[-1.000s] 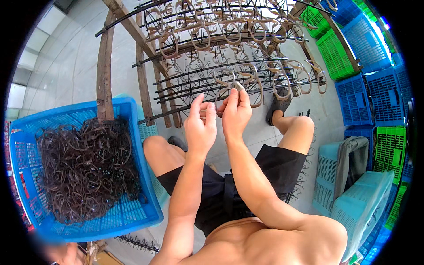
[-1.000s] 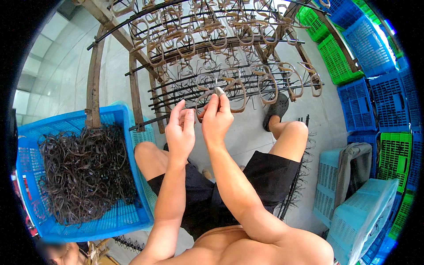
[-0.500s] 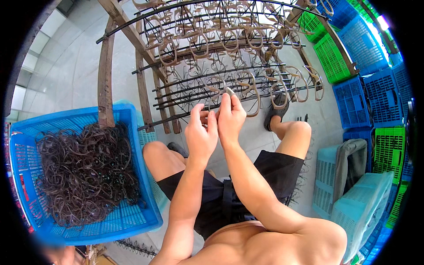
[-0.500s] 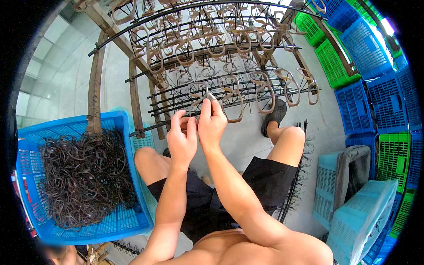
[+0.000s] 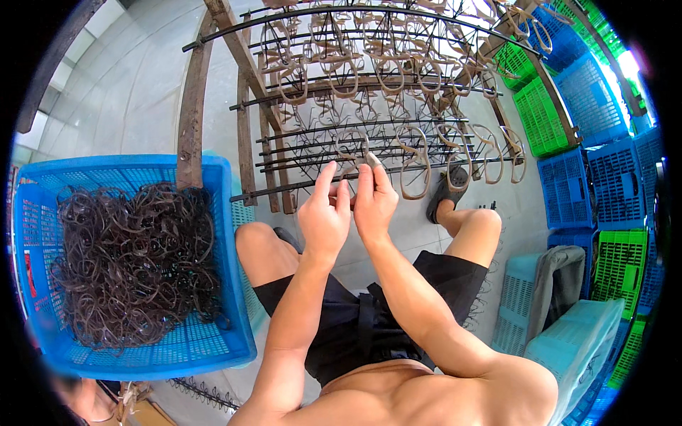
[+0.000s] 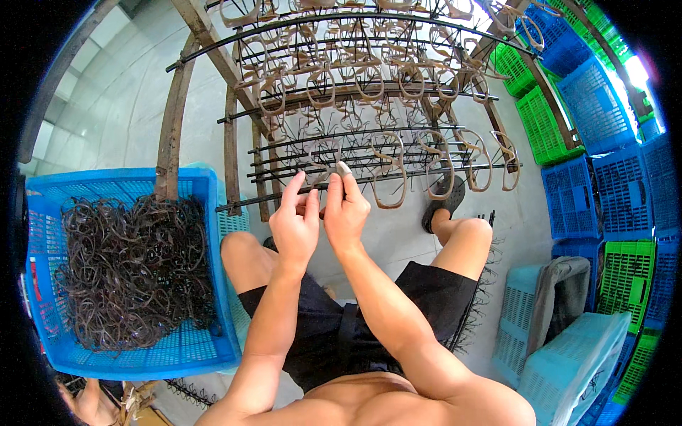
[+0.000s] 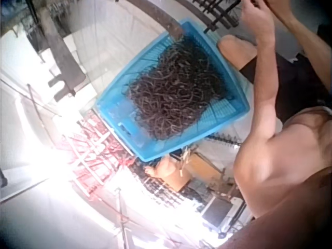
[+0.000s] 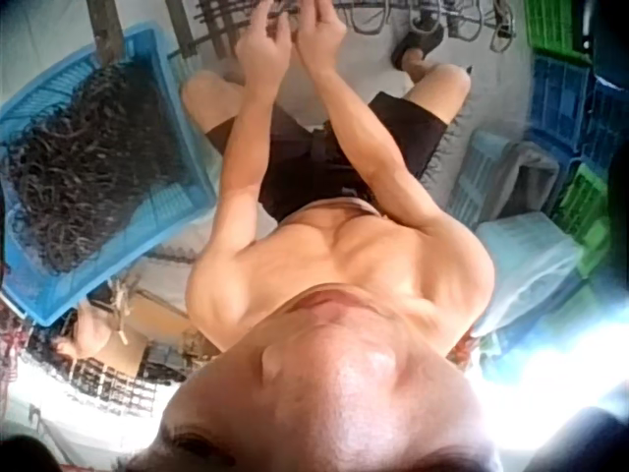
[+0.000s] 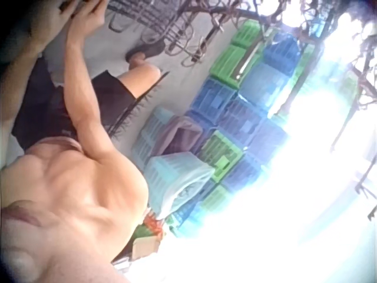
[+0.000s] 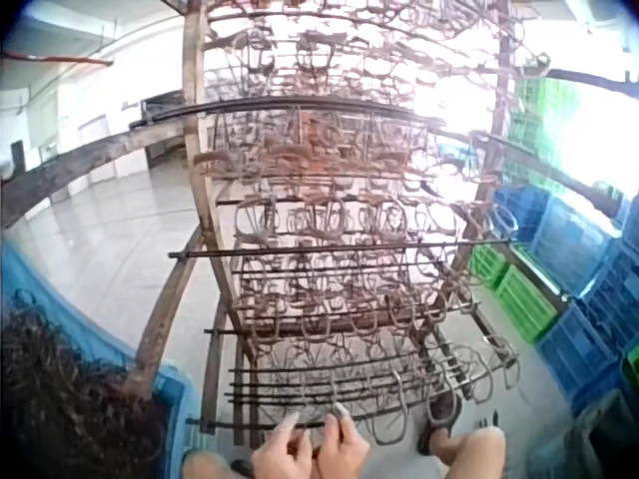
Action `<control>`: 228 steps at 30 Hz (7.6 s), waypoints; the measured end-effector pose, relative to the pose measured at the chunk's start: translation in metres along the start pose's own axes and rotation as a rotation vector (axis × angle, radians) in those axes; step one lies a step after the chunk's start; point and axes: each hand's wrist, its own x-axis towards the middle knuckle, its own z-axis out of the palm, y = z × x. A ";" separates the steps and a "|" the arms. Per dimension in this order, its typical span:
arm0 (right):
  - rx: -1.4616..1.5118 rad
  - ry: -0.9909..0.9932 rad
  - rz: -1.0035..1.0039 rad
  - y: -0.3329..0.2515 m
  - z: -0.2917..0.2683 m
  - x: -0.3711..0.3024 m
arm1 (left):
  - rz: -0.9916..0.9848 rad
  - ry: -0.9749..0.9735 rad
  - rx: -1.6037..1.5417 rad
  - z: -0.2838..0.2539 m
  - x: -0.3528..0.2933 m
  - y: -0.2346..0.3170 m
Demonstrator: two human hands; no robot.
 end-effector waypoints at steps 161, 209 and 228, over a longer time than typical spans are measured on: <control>-0.031 -0.286 0.162 0.059 0.010 -0.077 | -0.395 0.763 -1.445 -0.233 -0.096 -0.141; 0.550 0.270 0.140 0.029 -0.281 0.187 | -0.735 -0.497 -0.898 0.032 -0.139 0.048; 0.374 0.303 0.087 0.025 -0.264 0.176 | -0.745 -0.486 -0.955 0.026 -0.139 0.043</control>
